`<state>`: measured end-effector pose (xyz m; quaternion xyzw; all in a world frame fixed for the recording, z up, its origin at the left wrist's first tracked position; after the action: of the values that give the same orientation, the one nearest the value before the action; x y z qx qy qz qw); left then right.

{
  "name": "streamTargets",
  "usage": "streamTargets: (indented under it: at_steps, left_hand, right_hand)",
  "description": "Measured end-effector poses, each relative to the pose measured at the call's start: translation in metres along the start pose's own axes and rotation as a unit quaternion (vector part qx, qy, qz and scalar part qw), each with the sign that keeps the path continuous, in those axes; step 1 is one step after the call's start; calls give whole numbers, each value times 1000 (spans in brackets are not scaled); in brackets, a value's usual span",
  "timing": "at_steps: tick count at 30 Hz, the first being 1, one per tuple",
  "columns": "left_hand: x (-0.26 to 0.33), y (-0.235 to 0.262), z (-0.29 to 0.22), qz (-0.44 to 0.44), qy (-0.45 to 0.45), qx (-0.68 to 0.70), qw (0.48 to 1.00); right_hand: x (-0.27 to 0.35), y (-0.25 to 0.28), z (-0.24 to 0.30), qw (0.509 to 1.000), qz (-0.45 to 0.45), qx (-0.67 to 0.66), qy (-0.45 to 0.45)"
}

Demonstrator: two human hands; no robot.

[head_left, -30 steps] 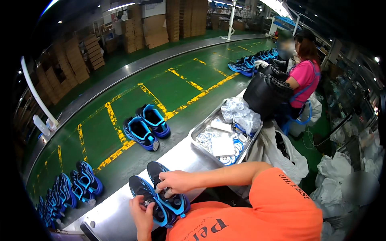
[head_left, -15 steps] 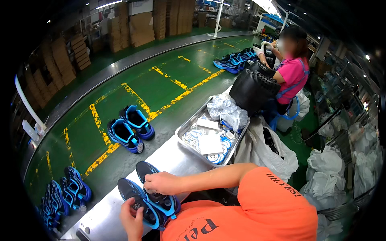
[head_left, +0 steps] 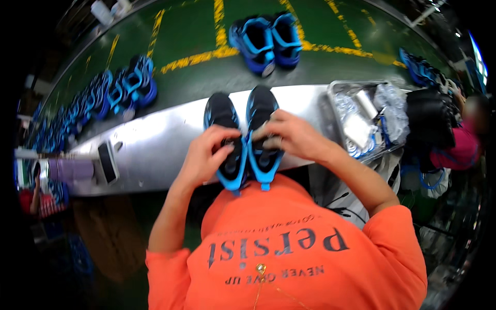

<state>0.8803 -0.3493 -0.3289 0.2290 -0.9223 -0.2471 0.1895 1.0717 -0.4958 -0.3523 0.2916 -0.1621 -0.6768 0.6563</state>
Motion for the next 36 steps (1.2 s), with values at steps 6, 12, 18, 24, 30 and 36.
streamTargets:
  at_steps: [6,12,18,24,30,36]
  left_hand:
    - [10,-5,12,-99,-8,-54,994]
    - [4,-5,8,-54,-13,22,998]
    - [4,-9,11,-123,3,-23,992]
    - [3,-9,15,-103,-3,-3,995]
    - [1,-8,12,-103,0,-21,994]
    - [-2,-10,13,-106,1,-22,994]
  right_hand:
    - [-7,-5,10,1000,-21,14,-15]
    - [-4,-11,5,993,-45,78,-73]
    - [-7,-9,5,997,-69,28,20]
    - [-7,-8,-4,994,-83,55,34]
    - [0,-22,1,988,-118,104,-5]
    - [1,-7,-5,996,-91,3,24]
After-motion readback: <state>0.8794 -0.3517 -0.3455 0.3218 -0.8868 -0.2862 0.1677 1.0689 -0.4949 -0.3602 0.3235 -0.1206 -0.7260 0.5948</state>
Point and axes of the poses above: each hand's wrist, its own x-axis away from the middle knuckle, its own y-axis out of the back of the hand, z = x × y, the point moved 2 cm from there along -x, towards the middle knuckle, and after that the axes turned 10 degrees about y, right-handed, at the moved point
